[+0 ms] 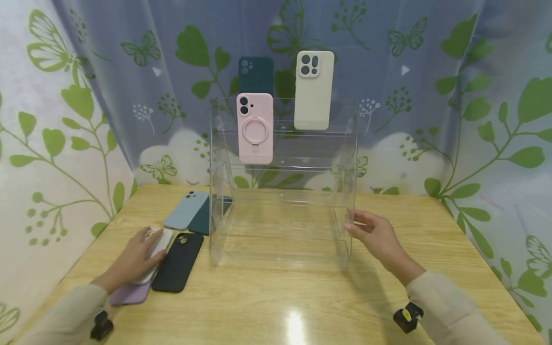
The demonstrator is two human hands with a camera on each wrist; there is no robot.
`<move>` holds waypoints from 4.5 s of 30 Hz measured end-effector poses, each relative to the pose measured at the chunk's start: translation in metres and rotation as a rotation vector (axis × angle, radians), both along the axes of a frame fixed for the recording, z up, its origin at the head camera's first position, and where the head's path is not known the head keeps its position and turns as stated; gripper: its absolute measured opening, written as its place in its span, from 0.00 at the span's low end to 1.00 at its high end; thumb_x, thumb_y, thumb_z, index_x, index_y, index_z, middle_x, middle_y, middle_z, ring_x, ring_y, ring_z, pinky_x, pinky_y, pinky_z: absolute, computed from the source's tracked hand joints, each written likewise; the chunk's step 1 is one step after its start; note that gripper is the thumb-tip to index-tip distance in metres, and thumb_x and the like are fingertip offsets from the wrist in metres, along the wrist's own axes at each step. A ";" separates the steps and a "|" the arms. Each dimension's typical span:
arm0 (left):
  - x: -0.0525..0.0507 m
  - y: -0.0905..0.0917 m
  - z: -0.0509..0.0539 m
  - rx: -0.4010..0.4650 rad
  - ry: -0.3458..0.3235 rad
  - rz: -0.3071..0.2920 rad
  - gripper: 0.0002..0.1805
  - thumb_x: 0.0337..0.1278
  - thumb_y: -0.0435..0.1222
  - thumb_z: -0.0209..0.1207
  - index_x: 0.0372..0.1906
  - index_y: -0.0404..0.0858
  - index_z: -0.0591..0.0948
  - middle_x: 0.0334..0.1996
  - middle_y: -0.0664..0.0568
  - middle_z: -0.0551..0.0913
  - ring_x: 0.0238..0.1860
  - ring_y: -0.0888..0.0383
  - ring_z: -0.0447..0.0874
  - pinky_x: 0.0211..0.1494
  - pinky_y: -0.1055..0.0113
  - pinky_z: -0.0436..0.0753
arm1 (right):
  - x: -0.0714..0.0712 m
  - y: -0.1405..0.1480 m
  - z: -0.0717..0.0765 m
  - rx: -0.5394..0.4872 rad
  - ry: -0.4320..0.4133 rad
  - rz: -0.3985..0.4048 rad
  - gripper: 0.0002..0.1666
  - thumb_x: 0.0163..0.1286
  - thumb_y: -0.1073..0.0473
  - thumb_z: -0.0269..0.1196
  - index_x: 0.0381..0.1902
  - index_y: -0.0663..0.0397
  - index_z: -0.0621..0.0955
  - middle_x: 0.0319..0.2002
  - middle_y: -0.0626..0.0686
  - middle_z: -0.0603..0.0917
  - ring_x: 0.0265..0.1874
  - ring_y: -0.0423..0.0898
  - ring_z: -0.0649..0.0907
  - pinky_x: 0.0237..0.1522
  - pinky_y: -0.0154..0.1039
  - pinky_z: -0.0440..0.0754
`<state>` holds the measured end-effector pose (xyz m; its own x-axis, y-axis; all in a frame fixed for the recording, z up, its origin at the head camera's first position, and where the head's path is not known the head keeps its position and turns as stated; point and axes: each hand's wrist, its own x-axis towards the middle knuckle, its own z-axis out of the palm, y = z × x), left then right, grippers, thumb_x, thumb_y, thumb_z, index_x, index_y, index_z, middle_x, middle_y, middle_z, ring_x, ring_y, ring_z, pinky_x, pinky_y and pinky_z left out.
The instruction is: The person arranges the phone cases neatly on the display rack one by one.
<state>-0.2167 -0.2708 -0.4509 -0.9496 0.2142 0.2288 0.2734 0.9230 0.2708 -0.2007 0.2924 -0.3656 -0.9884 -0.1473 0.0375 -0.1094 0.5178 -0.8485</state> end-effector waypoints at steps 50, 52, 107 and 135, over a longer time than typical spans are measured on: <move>-0.017 0.030 0.104 0.156 0.228 0.110 0.33 0.51 0.42 0.61 0.63 0.32 0.72 0.62 0.26 0.65 0.50 0.24 0.70 0.35 0.38 0.75 | 0.002 0.000 0.001 -0.026 -0.016 -0.003 0.37 0.71 0.45 0.57 0.71 0.57 0.64 0.67 0.64 0.68 0.56 0.43 0.79 0.50 0.40 0.80; -0.017 0.035 0.113 0.168 0.249 0.099 0.33 0.52 0.42 0.61 0.64 0.32 0.72 0.63 0.27 0.64 0.51 0.25 0.70 0.36 0.38 0.75 | 0.003 0.000 0.002 -0.028 -0.017 -0.004 0.37 0.71 0.45 0.57 0.71 0.57 0.64 0.67 0.64 0.68 0.55 0.41 0.79 0.50 0.40 0.80; -0.041 0.265 0.281 0.536 0.412 -0.141 0.41 0.49 0.45 0.66 0.70 0.49 0.63 0.62 0.45 0.55 0.54 0.52 0.67 0.45 0.64 0.79 | 0.000 0.001 0.000 -0.027 -0.007 0.007 0.37 0.71 0.45 0.56 0.72 0.56 0.64 0.66 0.64 0.69 0.57 0.45 0.78 0.51 0.40 0.80; -0.085 0.353 0.235 0.742 0.539 -0.064 0.40 0.52 0.46 0.66 0.69 0.44 0.61 0.64 0.42 0.53 0.60 0.53 0.62 0.50 0.67 0.77 | 0.001 0.000 0.001 -0.032 -0.001 0.006 0.37 0.71 0.46 0.56 0.72 0.57 0.63 0.66 0.63 0.69 0.59 0.56 0.76 0.52 0.45 0.80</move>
